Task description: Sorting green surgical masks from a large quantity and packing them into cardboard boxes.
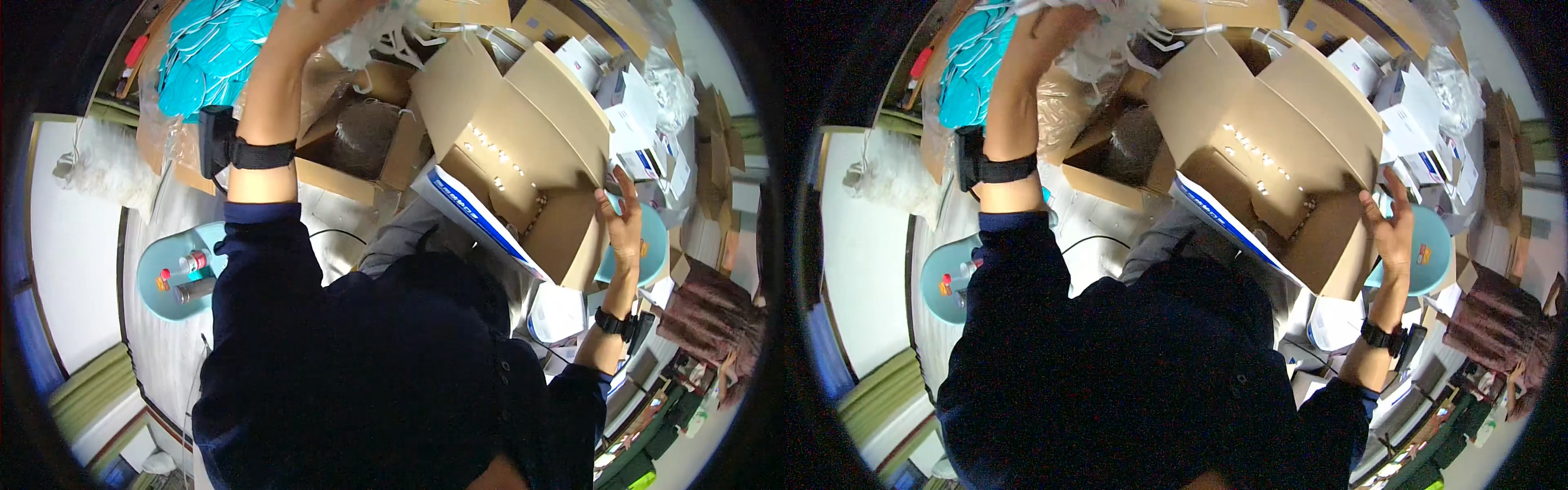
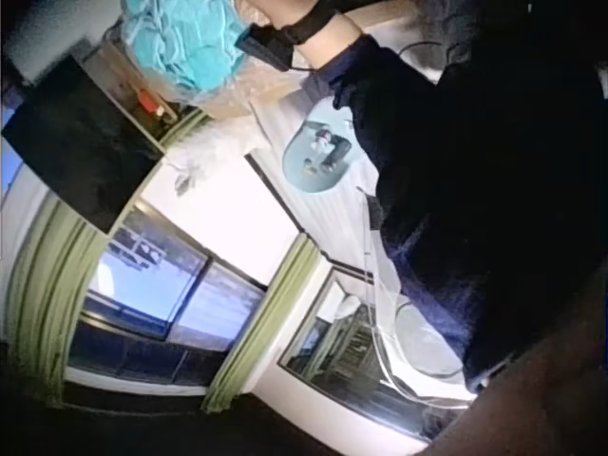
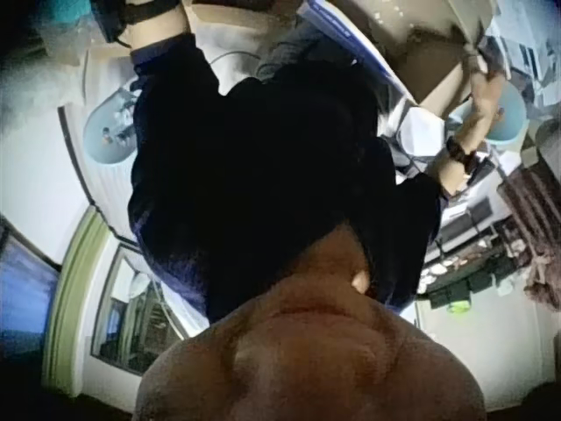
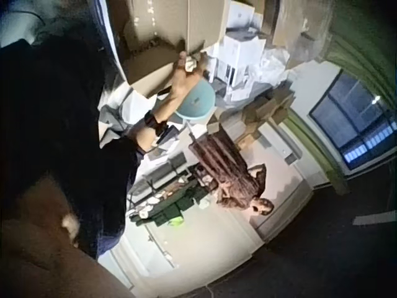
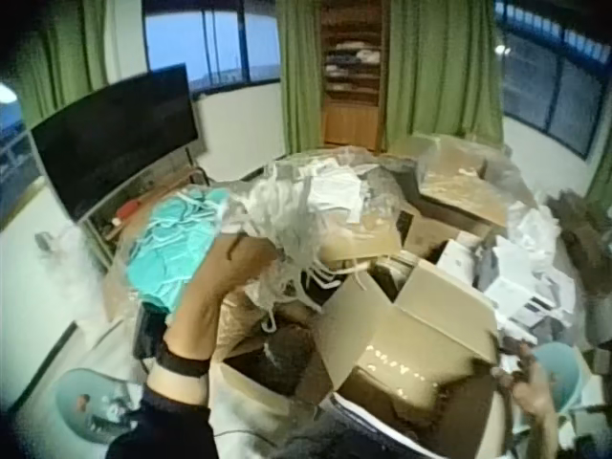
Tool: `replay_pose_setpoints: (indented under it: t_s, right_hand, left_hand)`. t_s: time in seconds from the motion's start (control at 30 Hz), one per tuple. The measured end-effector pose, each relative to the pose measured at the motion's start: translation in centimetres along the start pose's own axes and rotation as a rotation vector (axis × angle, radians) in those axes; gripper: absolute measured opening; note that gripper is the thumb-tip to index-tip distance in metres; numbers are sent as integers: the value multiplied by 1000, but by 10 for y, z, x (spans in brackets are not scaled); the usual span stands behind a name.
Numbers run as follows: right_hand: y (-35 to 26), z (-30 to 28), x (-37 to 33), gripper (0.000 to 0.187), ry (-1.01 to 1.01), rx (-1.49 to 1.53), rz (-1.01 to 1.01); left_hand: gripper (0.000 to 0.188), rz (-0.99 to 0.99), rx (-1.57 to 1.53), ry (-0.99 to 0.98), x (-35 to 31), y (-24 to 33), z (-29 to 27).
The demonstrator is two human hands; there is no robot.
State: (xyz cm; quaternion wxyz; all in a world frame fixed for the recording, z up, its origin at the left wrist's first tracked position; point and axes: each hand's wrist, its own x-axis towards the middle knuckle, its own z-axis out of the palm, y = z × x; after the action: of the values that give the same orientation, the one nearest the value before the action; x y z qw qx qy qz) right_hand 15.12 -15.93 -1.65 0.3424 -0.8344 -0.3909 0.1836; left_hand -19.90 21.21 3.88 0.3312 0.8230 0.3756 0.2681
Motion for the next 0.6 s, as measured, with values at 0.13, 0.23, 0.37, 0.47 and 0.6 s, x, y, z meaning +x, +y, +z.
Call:
replay_pose_setpoints:
  t_s: [0.13, 0.23, 0.37, 0.47, 0.6]
  right_hand:
    - [65, 17, 30, 69, -16, -34, -64]
    - [69, 26, 42, 69, -156, 249, -22]
    - [72, 20, 38, 60, -188, 213, 102]
    - [55, 24, 31, 47, -129, 115, 46]
    - [39, 27, 21, 38, -109, 75, 103]
  left_hand:
    - [32, 91, 185, 21, 1, -51, 51]
    - [40, 129, 252, 109, -14, -123, 97]
    - [75, -263, 261, -378, -20, -140, 127]
    - [108, -352, 237, -321, -39, -171, 134]
    - [94, -275, 311, -409, -41, -151, 120]
